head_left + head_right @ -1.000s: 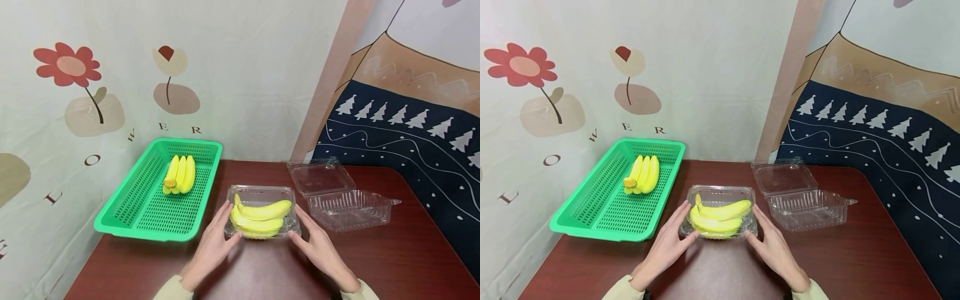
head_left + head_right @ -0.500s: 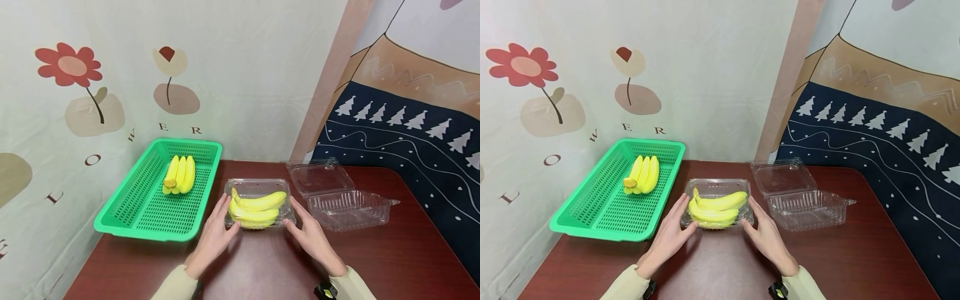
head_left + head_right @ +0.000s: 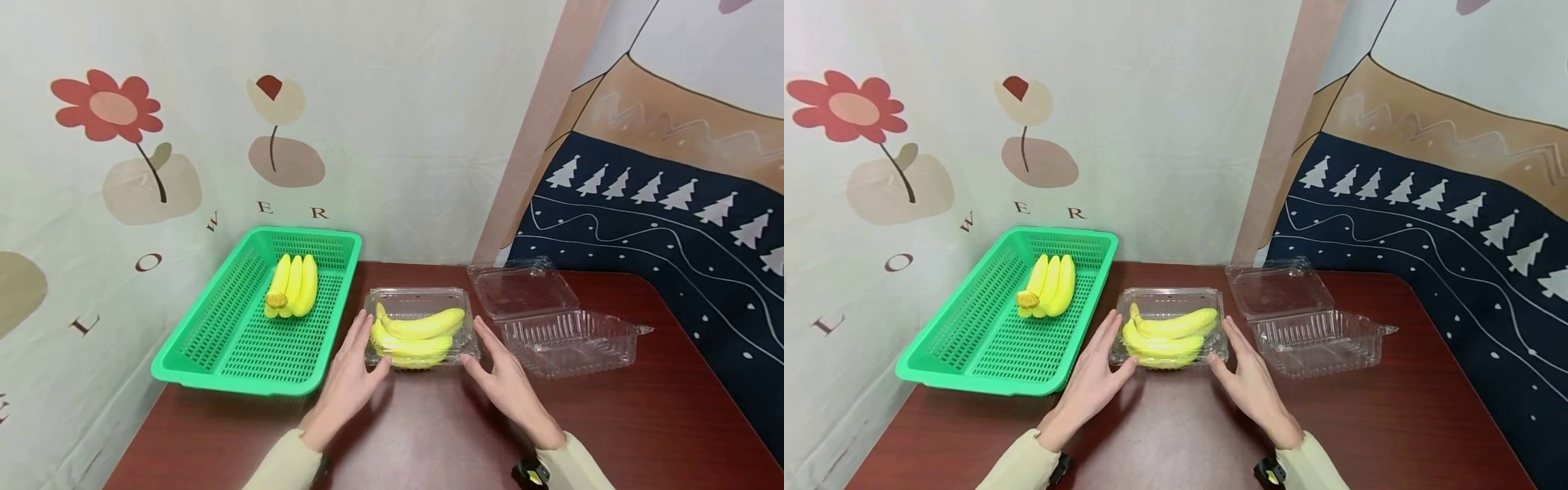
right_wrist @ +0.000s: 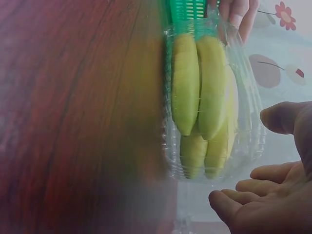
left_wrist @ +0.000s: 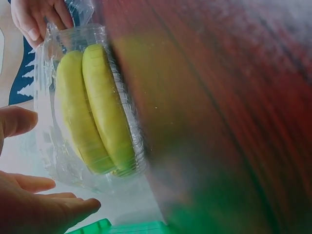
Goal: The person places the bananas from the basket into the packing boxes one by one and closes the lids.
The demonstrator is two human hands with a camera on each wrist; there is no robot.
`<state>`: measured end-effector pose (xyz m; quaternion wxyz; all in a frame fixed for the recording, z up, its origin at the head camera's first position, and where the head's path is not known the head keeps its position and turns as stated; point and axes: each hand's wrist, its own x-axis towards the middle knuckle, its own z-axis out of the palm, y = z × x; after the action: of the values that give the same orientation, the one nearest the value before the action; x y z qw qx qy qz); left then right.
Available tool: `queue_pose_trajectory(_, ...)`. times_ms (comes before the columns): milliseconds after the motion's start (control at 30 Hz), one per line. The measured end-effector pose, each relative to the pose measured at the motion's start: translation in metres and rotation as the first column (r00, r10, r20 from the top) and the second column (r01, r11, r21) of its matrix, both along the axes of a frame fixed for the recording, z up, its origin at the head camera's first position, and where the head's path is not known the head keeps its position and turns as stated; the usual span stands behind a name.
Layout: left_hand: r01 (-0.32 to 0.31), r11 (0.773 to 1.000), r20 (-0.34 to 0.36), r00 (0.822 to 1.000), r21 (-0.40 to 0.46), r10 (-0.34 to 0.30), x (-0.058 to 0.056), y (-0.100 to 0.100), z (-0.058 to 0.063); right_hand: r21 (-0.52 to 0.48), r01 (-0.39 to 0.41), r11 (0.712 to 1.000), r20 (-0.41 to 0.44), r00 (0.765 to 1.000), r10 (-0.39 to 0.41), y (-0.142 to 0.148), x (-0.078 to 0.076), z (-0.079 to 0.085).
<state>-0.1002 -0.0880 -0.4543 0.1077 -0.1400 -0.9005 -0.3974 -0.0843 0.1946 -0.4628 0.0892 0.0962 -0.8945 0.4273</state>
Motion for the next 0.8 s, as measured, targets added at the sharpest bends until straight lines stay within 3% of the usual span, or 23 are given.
queue_pose_trajectory(233,0.023,1.000,0.030,0.999,-0.004,-0.023,0.010,0.000,0.005,0.041,0.002,0.999,0.018,1.000,-0.003,0.003,0.015,0.009)
queue_pose_trajectory(500,0.062,0.997,-0.004,0.998,-0.044,-0.062,0.020,0.001,0.015,0.080,-0.014,0.997,-0.014,1.000,0.016,0.007,0.035,0.022)
queue_pose_trajectory(800,0.106,0.988,-0.125,0.985,-0.112,-0.120,0.029,-0.001,0.027,0.088,-0.040,0.995,-0.120,0.992,0.051,0.015,0.051,0.042)
